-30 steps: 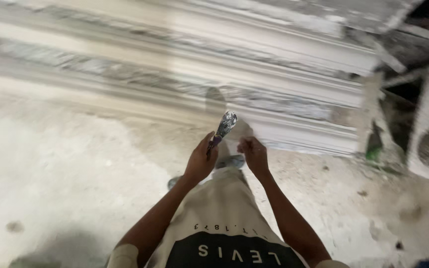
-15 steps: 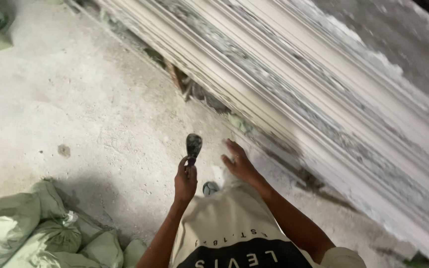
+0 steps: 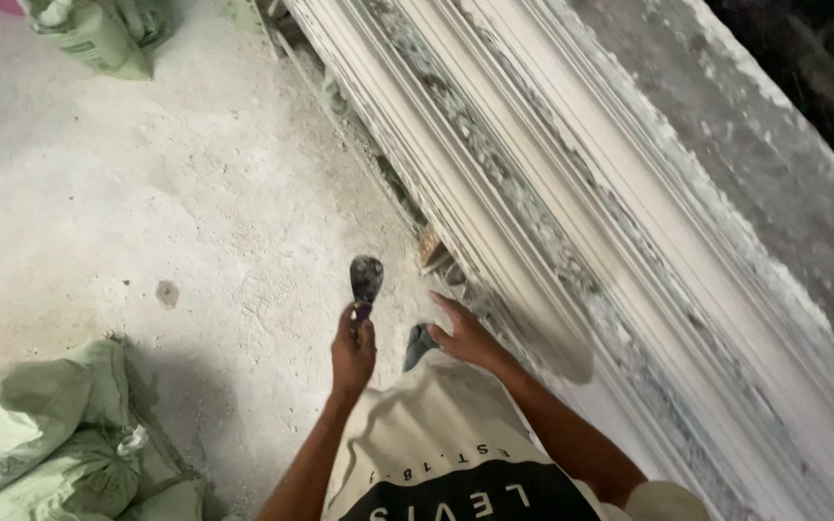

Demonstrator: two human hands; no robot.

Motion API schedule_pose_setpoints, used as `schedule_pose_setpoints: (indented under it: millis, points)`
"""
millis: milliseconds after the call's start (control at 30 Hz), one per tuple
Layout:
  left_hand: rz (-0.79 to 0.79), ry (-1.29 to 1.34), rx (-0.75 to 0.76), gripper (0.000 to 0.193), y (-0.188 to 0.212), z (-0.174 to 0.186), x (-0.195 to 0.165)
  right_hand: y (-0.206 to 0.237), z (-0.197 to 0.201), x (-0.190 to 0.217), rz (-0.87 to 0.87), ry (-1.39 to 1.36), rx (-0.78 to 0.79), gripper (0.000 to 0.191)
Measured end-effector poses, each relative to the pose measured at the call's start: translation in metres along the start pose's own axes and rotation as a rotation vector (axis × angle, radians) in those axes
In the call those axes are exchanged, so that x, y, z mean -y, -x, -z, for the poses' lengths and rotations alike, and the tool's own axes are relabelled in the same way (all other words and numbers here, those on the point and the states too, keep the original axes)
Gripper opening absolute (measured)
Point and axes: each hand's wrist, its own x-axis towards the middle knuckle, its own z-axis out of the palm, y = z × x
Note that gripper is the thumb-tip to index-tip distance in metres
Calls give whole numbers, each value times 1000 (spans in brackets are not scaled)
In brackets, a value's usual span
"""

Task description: The person wipes a red-handled scraper with a cloth, wipes their hands, then uses the scraper to remove dried plaster residue from the grooves of decorative white molding pieces laid on a work table, working along the lengths of several moldings one at a time.

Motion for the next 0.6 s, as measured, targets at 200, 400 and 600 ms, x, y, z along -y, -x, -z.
schedule_pose_setpoints:
  millis: [200,400,600]
  points:
    - [-107,314,-77,41,-121,7,-12,-143,23,-12,-176,-209,227,36]
    - [58,380,30,29,-216,16,9,-254,1,-35,-414,44,370,43]
    - [103,264,195,30,-369,72,-23,-357,-27,-33,-352,-187,181,61]
